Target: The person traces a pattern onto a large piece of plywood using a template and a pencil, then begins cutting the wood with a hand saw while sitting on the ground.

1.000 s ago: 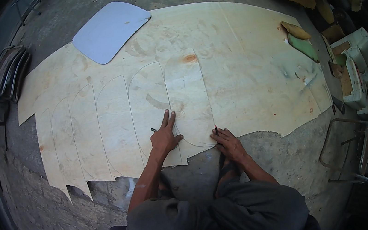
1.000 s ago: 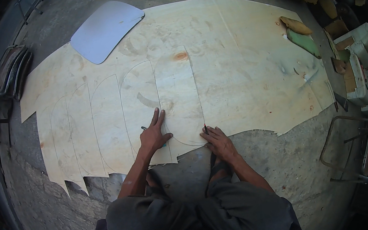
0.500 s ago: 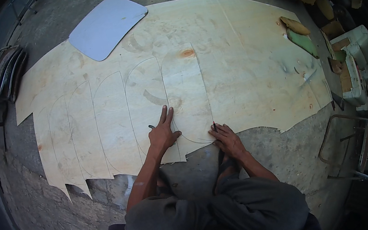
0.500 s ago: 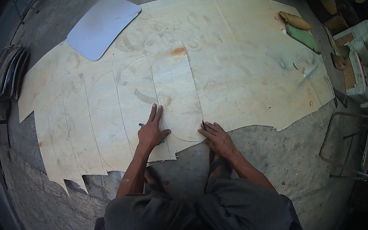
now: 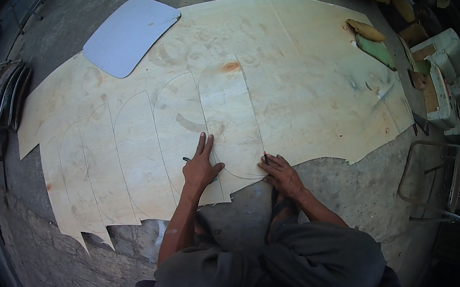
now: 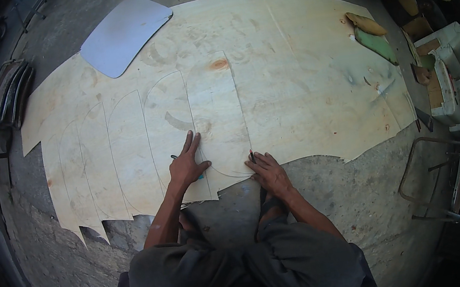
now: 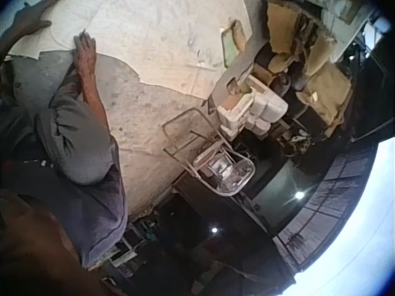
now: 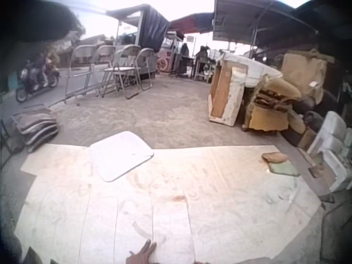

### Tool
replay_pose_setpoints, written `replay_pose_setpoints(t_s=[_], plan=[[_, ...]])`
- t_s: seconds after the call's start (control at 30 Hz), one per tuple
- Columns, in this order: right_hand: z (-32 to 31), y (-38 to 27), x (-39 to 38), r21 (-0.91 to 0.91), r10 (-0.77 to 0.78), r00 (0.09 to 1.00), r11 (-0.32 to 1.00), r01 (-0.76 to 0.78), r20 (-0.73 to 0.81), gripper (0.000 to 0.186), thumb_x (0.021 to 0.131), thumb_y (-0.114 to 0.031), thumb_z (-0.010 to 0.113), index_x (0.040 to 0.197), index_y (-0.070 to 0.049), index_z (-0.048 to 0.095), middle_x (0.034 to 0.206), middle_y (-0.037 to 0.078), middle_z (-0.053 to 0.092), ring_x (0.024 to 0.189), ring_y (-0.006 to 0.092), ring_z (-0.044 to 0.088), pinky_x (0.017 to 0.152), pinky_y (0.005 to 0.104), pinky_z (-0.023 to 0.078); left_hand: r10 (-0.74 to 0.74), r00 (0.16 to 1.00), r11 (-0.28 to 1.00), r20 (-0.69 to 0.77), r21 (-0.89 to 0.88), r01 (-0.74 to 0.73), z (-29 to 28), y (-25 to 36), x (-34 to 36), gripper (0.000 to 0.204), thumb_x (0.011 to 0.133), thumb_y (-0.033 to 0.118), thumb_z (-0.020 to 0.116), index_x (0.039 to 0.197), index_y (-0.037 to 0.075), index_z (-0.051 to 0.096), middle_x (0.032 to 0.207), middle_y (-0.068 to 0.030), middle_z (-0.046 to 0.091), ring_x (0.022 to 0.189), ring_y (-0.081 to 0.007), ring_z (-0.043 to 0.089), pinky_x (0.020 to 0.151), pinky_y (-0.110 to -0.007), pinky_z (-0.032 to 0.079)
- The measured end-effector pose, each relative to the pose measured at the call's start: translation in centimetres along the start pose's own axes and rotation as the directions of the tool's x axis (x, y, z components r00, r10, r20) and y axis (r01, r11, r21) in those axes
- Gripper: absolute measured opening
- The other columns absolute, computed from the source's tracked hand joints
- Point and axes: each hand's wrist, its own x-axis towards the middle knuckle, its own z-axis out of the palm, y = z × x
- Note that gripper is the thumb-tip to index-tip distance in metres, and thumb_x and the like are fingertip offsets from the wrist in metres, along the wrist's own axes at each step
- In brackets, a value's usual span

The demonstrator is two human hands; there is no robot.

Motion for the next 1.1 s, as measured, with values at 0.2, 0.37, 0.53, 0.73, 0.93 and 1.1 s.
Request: replay_pose_setpoints(t_s=[0.2,0.37,0.53,0.73,0.93,1.1], plan=[[0.2,0.5,-0.7,0.031,0.025,0.999,0.999,-0.024,-0.035,0.059,0.085,-0.014,0.080,0.141,-0.015,0.061,0.146,0.008,0.060,0.143,0.0273,0.048,0.122,0.0473,0.035,-0.016,1.000,1.000,0.005,-0.004,0.016,-0.2,1.0,0.2,0.105,0.077,0.040,0.083,0.164,0.030,0.025,0.172,0.0037,0.020,0.114,-0.0320,0.070,0.083,-0.045,0.061],[0.4,0.8,-0.2,0.060,-0.033,0.998,0.998,0.035,-0.048,0.057,0.086,-0.014,0.077,0.140,-0.013,0.062,0.143,0.011,0.062,0.144,0.0280,0.047,0.123,0.0478,0.034,0.015,0.997,1.000,-0.070,-0.020,-0.017,0.5,0.3,0.3,0.104,0.076,0.038,0.084,0.163,0.028,0.029,0.172,0.0039,0.023,0.119,-0.0281,0.068,0.079,-0.042,0.061],[0.9,1.5,-0.6,0.044,-0.013,0.999,0.999,0.015,-0.043,0.056,0.087,-0.015,0.076,0.141,-0.013,0.059,0.148,0.010,0.058,0.144,0.0282,0.046,0.122,0.0493,0.034,0.049,0.990,0.999,-0.130,-0.009,-0.051,1.6,0.2,0.6,0.105,0.074,0.036,0.085,0.163,0.028,0.030,0.172,0.0047,0.023,0.111,-0.0294,0.072,0.076,-0.042,0.061],[1.5,2.5,-2.1,-0.003,-0.025,0.999,1.000,0.024,-0.042,0.055,0.089,-0.018,0.074,0.141,-0.012,0.058,0.149,0.010,0.056,0.146,0.0277,0.044,0.122,0.0495,0.033,0.039,0.996,0.998,-0.085,-0.036,-0.043,1.7,1.5,0.2,0.105,0.074,0.035,0.086,0.163,0.027,0.030,0.172,0.0030,0.023,0.116,-0.0320,0.069,0.081,-0.044,0.060],[-0.5,-0.9,1.2,-0.063,-0.041,0.999,0.997,0.041,0.009,0.065,0.093,-0.041,0.070,0.148,-0.013,0.050,0.153,0.010,0.051,0.150,0.0283,0.037,0.123,0.0539,0.027,0.073,0.987,0.997,-0.142,-0.006,-0.075,1.5,-0.1,0.6,0.103,0.075,0.036,0.085,0.162,0.024,0.032,0.171,0.0008,0.024,0.114,-0.0309,0.070,0.079,-0.043,0.061],[0.4,-3.4,4.6,-0.154,-0.078,0.988,0.983,0.098,0.132,0.075,0.096,-0.054,0.062,0.157,-0.016,0.040,0.159,0.007,0.045,0.154,0.0284,0.030,0.124,0.0592,0.021,0.014,0.978,0.999,-0.208,-0.049,-0.025,0.4,-0.6,-0.5,0.089,0.081,0.034,0.080,0.157,0.014,0.039,0.170,-0.0096,0.026,0.122,-0.0362,0.065,0.087,-0.046,0.059]])
